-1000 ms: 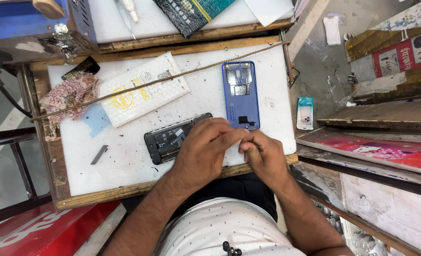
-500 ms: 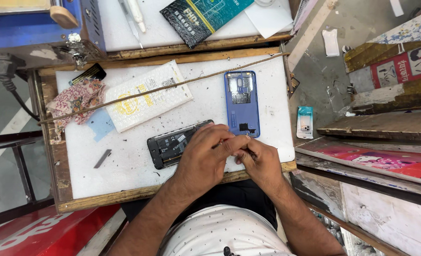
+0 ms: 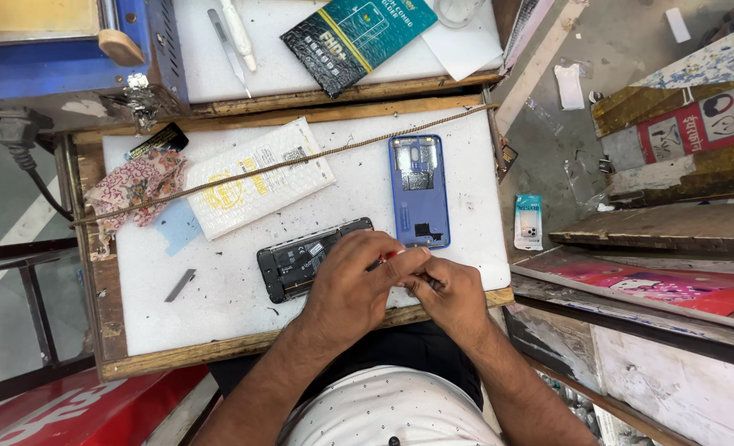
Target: The person disassembles a smartphone, removes the battery, and applies adhesive to the phone's internal frame and the back cover. The person handles the phone chassis, battery, and adhesive tube throughout the process.
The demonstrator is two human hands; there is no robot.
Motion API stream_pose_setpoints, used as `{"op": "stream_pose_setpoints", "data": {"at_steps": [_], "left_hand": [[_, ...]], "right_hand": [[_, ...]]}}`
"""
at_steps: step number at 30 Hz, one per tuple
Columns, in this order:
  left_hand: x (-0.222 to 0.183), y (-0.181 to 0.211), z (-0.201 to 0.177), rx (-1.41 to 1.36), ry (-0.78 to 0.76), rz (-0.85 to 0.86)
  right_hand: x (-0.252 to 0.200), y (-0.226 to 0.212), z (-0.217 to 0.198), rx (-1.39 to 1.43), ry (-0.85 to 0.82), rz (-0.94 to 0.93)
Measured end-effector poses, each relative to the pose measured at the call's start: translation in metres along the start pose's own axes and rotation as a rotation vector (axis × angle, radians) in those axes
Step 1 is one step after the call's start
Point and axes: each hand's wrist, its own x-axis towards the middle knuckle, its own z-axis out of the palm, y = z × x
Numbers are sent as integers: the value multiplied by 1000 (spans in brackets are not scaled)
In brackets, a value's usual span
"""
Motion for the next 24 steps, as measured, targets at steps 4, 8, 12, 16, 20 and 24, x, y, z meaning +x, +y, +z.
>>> {"op": "stream_pose_setpoints", "data": {"at_steps": [4,8,12,16,20,24], "left_hand": [[-1,-2,1,152,84,44],[1,-4,1,74,-2,2],[-1,-5,-2,147,7,70],[-11,-4,-7,70,295,38],[-34,3,1,-147,341,-48],[-40,0,8,-158,288,-42]], "right_hand": [[-2,-3,-1,-30,12,-68],[-1,-4,0,-80,-23,-35],[-3,-12,6,1,12,-105],[-3,-21,9,73,-4,-52],[-5,-21,9,98,-4,11],[-2,-20,10,79,-6,-34]]}}
